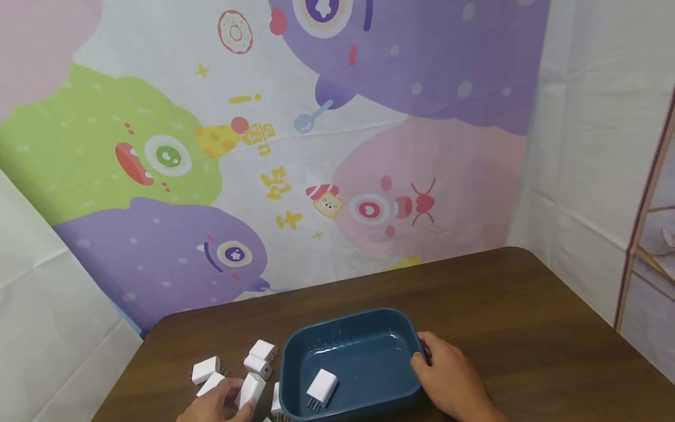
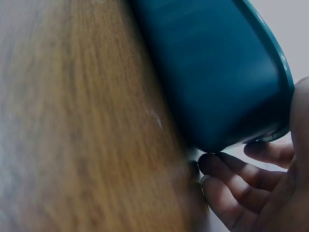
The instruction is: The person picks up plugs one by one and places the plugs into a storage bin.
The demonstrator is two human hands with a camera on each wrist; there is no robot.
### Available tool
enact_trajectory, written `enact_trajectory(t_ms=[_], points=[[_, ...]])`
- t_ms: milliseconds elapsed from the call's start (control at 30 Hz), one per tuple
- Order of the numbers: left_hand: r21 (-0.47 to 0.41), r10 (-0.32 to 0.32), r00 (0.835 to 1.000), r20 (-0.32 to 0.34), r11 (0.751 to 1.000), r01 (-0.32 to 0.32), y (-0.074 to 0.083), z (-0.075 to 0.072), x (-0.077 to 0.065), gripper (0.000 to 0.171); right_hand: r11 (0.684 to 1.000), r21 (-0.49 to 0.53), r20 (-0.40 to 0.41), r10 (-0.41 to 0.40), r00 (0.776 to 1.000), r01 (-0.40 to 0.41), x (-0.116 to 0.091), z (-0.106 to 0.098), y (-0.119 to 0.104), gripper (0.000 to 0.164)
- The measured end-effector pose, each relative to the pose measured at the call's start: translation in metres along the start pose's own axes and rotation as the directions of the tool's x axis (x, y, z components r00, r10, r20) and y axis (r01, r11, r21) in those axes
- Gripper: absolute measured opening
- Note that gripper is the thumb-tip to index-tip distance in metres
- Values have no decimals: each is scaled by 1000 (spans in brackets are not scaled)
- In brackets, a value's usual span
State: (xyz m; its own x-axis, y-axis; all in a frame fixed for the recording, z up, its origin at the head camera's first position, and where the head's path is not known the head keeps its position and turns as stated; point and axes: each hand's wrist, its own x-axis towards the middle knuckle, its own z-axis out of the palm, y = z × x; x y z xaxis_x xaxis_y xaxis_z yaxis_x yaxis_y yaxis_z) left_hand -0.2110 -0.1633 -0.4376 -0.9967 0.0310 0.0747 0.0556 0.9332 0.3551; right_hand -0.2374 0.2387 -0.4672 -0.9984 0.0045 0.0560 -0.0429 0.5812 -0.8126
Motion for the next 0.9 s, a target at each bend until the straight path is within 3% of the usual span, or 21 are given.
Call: enact_trajectory(t_ms=[533,633,900], points=[[-17,40,986,-159,999,-43,14,2,-8,36,1000,-30,-12,-2,1000,2,-1,1,-1,36],[-39,23,983,-182,999,-31,18,2,-8,36,999,-32,-15,-7,1000,6,-1,1,-1,35],[-53,11,958,-286,998,-27,26,4,-9,38,1000,-29,-9,-10,1000,10,0,1,0,35]])
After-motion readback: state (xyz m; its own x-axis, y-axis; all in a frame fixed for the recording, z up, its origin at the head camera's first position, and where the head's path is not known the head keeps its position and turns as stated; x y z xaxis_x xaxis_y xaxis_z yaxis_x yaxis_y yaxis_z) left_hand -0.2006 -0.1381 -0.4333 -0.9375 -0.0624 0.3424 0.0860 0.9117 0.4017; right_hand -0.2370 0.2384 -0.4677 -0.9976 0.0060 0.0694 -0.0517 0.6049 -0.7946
